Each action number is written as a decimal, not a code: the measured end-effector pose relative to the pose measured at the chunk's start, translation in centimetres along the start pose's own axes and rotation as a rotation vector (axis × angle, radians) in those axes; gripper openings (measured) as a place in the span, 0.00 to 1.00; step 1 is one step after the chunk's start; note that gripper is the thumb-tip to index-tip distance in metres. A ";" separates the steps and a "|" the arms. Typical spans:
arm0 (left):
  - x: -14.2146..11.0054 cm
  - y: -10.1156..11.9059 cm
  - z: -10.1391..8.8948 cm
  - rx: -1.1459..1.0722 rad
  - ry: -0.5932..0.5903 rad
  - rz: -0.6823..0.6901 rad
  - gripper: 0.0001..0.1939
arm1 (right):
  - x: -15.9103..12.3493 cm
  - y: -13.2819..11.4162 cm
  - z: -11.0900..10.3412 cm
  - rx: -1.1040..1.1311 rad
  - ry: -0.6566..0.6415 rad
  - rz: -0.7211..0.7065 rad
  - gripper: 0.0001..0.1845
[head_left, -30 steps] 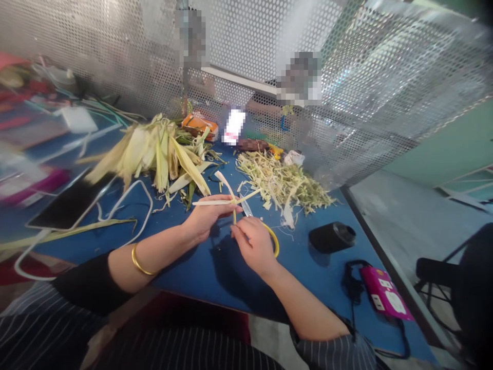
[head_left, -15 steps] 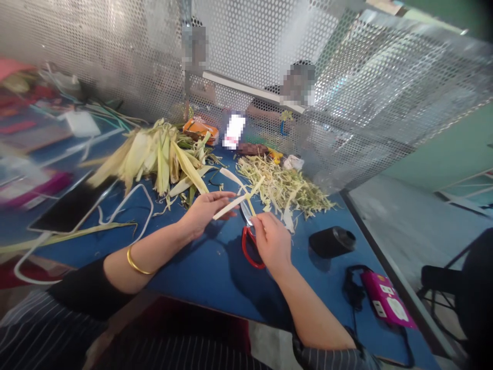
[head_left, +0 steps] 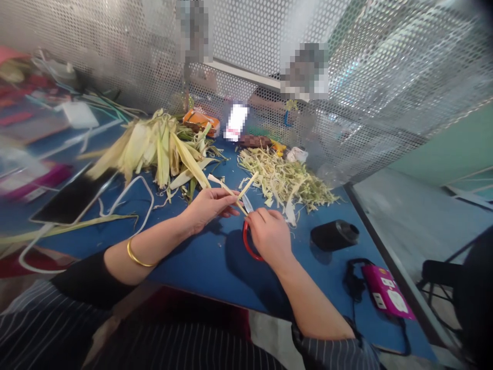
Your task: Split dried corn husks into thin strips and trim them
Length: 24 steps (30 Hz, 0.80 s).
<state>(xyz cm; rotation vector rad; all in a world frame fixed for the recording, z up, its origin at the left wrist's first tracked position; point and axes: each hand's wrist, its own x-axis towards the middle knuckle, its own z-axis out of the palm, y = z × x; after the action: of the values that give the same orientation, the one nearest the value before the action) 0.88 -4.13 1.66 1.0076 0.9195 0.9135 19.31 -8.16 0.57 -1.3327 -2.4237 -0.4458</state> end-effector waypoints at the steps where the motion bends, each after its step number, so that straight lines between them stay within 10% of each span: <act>1: 0.0 -0.1 0.0 0.016 -0.007 0.016 0.13 | 0.0 -0.1 0.0 0.025 -0.016 -0.009 0.13; 5: -0.2 -0.2 -0.1 0.065 -0.032 0.057 0.13 | -0.2 -0.3 -0.8 0.213 0.137 0.065 0.07; 10: -0.8 0.0 0.3 0.139 -0.173 0.021 0.10 | -0.2 1.1 -1.7 0.505 0.539 0.498 0.11; 16: -1.2 -0.1 0.6 0.236 -0.366 -0.043 0.12 | 0.1 2.7 -0.6 1.393 0.116 0.853 0.18; 20: -1.4 -0.3 0.7 0.325 -0.398 -0.047 0.14 | 0.4 0.8 -0.5 1.558 -0.223 0.791 0.16; 24: -1.5 -0.7 0.9 0.373 -0.368 -0.072 0.14 | 0.7 -0.9 -0.4 1.536 -0.184 0.807 0.11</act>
<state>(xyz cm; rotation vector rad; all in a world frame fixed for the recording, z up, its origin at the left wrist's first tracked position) 1.30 -5.91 1.55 1.3972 0.8193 0.4781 18.25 -8.24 1.12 -1.2633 -1.2624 1.4384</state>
